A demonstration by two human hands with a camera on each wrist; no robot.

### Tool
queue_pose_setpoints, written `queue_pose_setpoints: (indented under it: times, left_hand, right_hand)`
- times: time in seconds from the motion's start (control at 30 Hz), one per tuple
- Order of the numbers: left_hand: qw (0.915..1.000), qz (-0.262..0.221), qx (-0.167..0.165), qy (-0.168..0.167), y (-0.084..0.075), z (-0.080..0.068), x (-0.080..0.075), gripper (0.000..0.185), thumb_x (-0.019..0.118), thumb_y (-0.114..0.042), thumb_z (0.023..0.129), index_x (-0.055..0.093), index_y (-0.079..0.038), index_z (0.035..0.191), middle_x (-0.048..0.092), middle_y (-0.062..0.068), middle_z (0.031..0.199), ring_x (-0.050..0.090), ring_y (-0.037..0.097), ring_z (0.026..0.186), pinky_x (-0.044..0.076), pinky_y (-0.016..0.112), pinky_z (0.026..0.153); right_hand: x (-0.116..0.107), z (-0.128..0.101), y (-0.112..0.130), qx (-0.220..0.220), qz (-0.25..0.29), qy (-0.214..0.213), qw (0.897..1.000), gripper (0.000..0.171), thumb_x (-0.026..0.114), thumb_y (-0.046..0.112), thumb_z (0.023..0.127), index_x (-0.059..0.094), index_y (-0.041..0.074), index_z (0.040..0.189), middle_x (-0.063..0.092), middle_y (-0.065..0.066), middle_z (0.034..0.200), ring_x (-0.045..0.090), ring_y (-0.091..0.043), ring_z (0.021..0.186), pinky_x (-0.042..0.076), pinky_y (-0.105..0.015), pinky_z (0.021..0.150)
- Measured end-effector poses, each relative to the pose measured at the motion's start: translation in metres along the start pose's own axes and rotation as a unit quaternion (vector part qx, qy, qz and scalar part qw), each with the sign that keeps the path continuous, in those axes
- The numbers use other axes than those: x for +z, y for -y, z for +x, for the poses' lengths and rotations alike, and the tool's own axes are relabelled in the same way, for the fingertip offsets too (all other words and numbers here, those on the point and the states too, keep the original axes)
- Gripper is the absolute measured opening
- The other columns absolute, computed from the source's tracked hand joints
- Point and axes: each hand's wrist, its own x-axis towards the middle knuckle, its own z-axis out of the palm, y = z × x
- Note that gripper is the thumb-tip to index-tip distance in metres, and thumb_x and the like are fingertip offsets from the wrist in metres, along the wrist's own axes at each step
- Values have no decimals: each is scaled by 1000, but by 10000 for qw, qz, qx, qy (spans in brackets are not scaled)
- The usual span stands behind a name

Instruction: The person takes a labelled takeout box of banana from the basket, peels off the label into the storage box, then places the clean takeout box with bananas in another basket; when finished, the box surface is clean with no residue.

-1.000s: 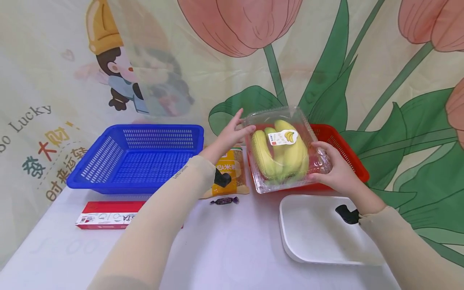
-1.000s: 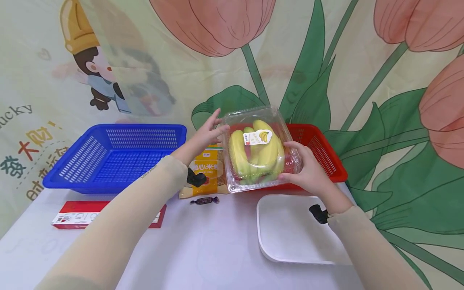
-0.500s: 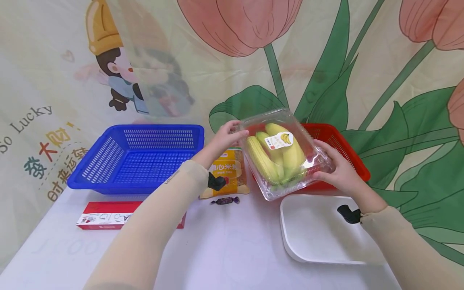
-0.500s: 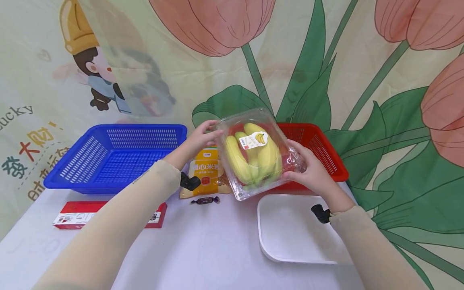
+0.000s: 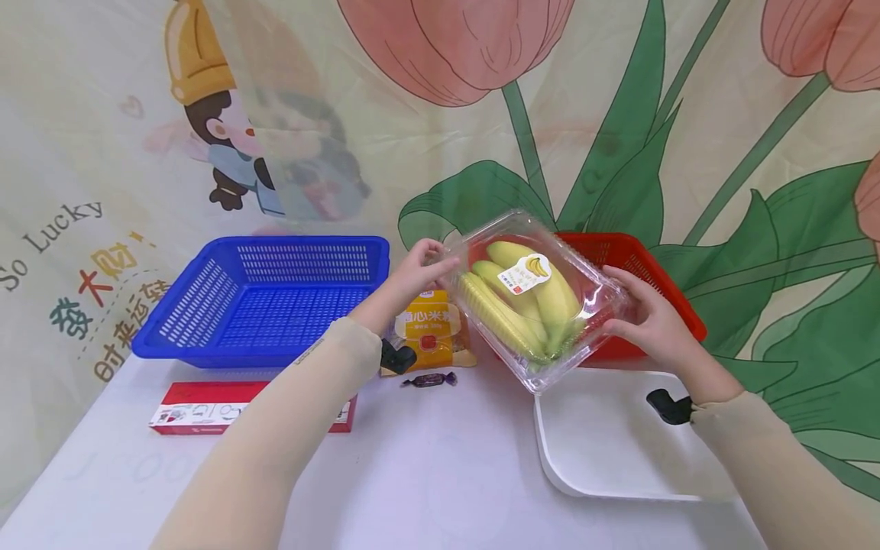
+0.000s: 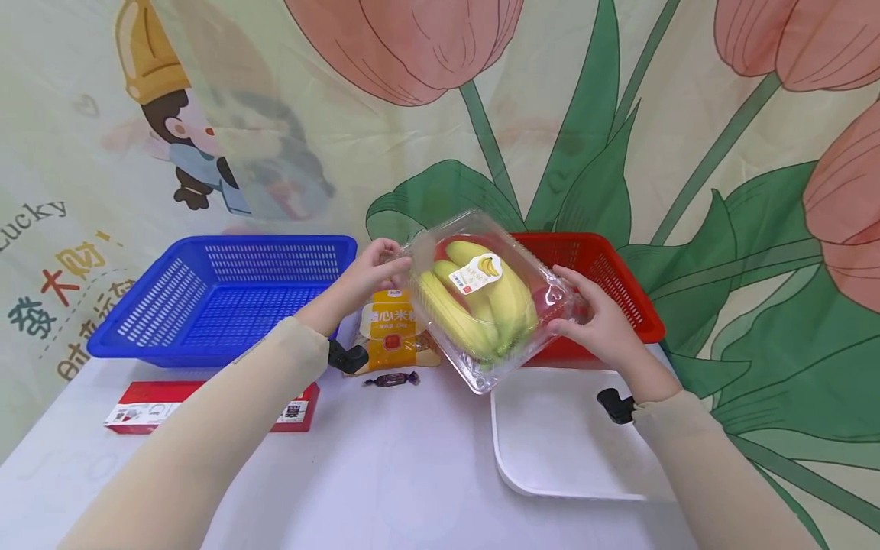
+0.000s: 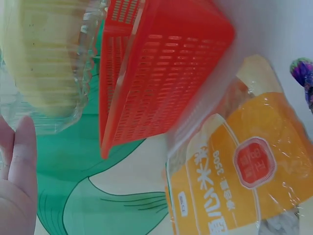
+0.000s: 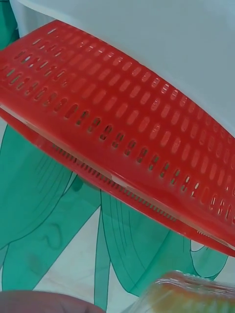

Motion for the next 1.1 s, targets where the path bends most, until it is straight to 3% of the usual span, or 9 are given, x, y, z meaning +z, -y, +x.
queue_pose_setpoints:
  times: [0.2, 0.3, 0.4, 0.53, 0.73, 0.9, 1.0, 1.1]
  left_hand:
    - [9999, -90, 90, 111, 2, -10, 1, 40, 59, -26, 88, 34, -10, 114, 52, 15, 113, 56, 20, 71, 50, 45, 85]
    - [9994, -28, 247, 226, 4, -14, 0, 49, 59, -23, 88, 34, -13, 128, 51, 16, 120, 56, 19, 66, 53, 39, 74]
    - [9985, 269, 361, 305, 7, -19, -1, 60, 59, -25, 87, 31, -24, 140, 45, 12, 133, 57, 22, 69, 53, 34, 68]
    - [9971, 543, 353, 402, 9, -27, -2, 63, 61, -30, 86, 30, -33, 141, 34, 5, 144, 60, 30, 74, 53, 34, 68]
    - [9970, 622, 275, 360, 8, -41, 3, 66, 64, -32, 83, 30, -38, 139, 30, 2, 146, 56, 20, 59, 53, 32, 62]
    - [9955, 897, 215, 197, 7, -59, 3, 68, 65, -39, 81, 28, -43, 138, 30, 0, 147, 56, 21, 53, 53, 34, 58]
    - [9840, 1709, 500, -3, 4, -75, 4, 70, 62, -45, 82, 26, -39, 141, 36, 2, 143, 56, 20, 59, 51, 30, 59]
    - [9603, 2678, 747, -244, -1, -94, 6, 75, 61, -49, 80, 25, -32, 143, 48, 7, 130, 53, 19, 74, 46, 27, 63]
  right_hand:
    - [-1, -2, -4, 384, -73, 64, 9992, 67, 60, 10, 85, 27, 13, 143, 43, 20, 114, 46, 3, 101, 51, -14, 69]
    - [-2, -2, -5, 449, 14, 143, 9989, 66, 60, 10, 86, 27, 13, 143, 45, 19, 114, 47, 3, 100, 52, -15, 69]
    - [-2, -3, -6, 360, 201, 221, 9989, 64, 57, 7, 87, 28, 12, 143, 48, 16, 112, 50, 3, 97, 52, -15, 70]
    - [-5, -5, -6, 264, 302, 247, 9989, 59, 55, 5, 88, 30, 9, 142, 51, 14, 106, 52, 2, 93, 51, -14, 72]
    - [-8, -4, -4, 336, 149, 249, 9990, 56, 52, 9, 90, 30, 11, 142, 48, 17, 113, 50, 5, 97, 51, -14, 70]
    - [-3, -2, 0, 316, 245, 336, 9986, 55, 50, 11, 91, 29, 11, 142, 47, 16, 115, 49, 5, 99, 52, -16, 71]
    - [2, -1, 4, 263, 282, 464, 9982, 55, 49, 11, 91, 28, 10, 142, 46, 16, 115, 47, 4, 101, 52, -17, 72]
    - [6, 0, 9, 204, 184, 561, 9980, 57, 50, 10, 91, 27, 9, 142, 46, 13, 118, 46, 3, 102, 52, -17, 73]
